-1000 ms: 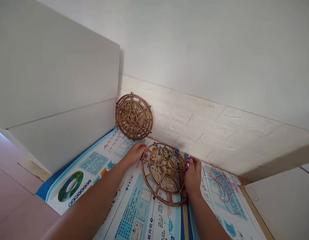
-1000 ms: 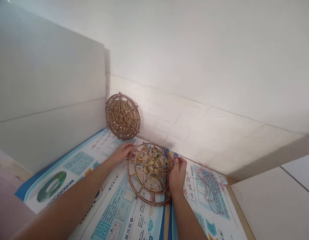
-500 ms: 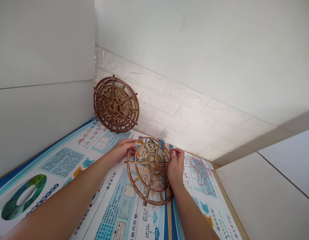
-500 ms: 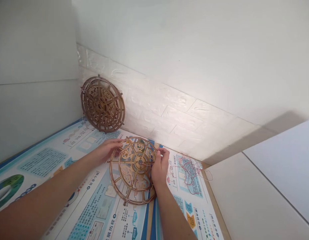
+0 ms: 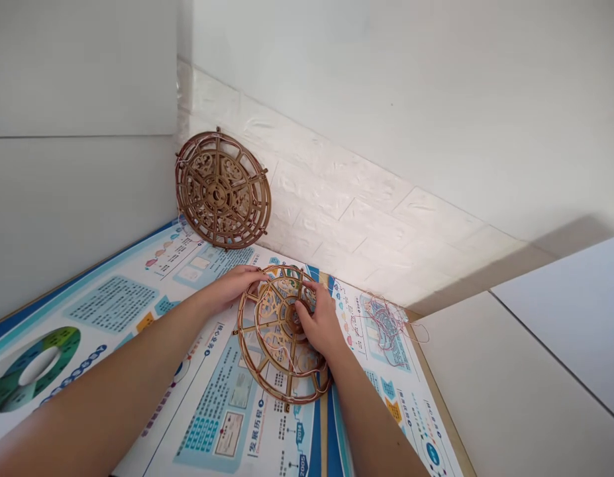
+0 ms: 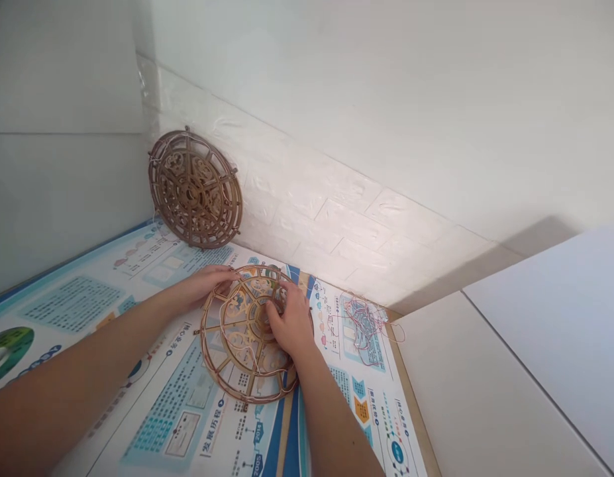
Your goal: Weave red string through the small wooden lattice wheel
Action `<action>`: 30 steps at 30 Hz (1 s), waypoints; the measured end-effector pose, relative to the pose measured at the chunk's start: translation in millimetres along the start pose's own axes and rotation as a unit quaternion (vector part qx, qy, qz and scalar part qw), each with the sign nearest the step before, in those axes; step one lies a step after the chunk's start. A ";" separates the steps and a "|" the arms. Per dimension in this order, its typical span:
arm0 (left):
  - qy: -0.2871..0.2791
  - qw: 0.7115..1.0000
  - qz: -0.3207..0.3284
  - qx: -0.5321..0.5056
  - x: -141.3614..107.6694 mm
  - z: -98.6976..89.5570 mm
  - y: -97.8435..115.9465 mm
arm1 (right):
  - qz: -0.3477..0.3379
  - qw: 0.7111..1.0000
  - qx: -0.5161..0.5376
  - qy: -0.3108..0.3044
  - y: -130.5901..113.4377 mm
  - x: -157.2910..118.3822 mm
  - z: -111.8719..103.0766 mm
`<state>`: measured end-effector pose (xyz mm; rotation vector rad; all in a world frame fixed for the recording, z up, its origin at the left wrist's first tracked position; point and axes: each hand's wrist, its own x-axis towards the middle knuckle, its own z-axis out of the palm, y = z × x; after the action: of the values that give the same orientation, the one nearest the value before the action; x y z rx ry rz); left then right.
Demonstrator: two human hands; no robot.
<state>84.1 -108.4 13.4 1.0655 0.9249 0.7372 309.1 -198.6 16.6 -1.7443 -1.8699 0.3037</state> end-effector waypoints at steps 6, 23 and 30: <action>0.003 1.000 -0.012 0.028 -1.4 0.6 2.6 | 0.007 0.999 -0.007 -0.040 -1.1 0.2 0.2; 0.003 0.999 -0.038 0.001 2.3 -0.1 0.6 | -0.019 0.999 0.015 -0.027 5.3 0.3 8.0; -0.005 0.999 -0.045 0.027 5.9 -3.8 -5.5 | 0.006 0.999 0.014 0.029 2.4 0.2 8.2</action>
<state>83.7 -103.7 5.8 1.0670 0.9829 0.6362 306.7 -196.4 8.6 -1.7278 -1.8068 0.2784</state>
